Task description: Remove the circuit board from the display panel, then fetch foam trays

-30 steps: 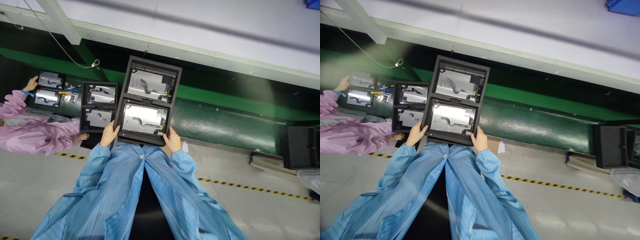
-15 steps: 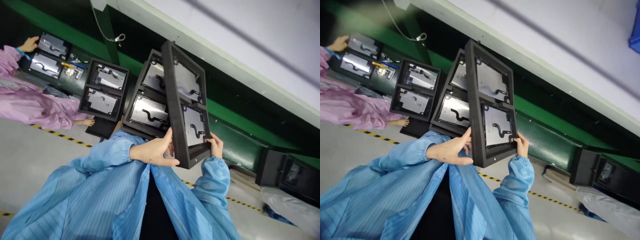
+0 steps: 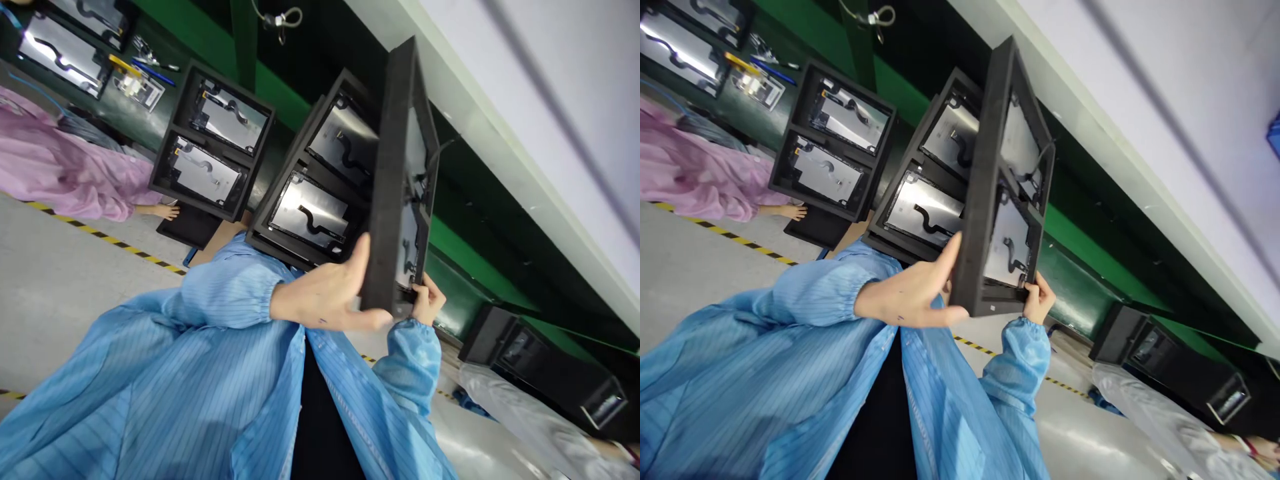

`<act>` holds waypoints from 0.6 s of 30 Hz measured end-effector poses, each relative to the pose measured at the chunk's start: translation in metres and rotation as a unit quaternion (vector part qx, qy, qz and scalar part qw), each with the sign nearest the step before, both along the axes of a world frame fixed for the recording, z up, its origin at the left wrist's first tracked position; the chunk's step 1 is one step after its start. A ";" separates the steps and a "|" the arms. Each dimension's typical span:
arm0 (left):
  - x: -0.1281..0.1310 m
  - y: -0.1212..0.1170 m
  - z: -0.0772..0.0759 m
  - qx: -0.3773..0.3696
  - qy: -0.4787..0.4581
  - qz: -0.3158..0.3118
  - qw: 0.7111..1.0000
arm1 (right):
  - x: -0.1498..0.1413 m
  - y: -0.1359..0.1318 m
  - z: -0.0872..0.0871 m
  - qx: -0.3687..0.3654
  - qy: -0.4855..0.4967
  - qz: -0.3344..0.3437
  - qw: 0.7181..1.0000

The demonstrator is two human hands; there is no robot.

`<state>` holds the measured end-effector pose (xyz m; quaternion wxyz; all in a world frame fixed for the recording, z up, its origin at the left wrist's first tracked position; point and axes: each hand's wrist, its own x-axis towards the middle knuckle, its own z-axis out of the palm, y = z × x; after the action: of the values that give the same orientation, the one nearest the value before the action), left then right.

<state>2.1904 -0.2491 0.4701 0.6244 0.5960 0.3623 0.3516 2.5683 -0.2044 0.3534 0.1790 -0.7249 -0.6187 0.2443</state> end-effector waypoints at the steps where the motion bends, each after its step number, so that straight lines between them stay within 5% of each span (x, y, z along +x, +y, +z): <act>1: -0.013 -0.004 -0.008 -0.027 0.024 0.030 0.999 | -0.008 -0.003 -0.001 0.011 -0.001 -0.009 1.000; 6: -0.080 -0.029 -0.070 -0.148 0.243 0.160 0.945 | -0.068 -0.035 -0.026 0.022 0.001 0.001 1.000; 10: -0.110 -0.055 -0.106 -0.140 0.363 0.210 0.897 | -0.088 -0.036 -0.029 -0.007 0.007 0.051 0.999; 13: -0.115 -0.072 -0.124 -0.268 0.221 0.348 0.871 | -0.078 0.008 -0.011 0.014 -0.011 0.076 0.997; 18: -0.096 -0.078 -0.166 -0.444 0.020 0.513 0.735 | -0.084 0.150 0.008 0.071 -0.063 0.162 0.982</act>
<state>2.0941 -0.3275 0.3042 0.5356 -0.0179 0.7404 0.4058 2.4842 -0.0546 0.3610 0.1483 -0.6144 -0.7539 0.1792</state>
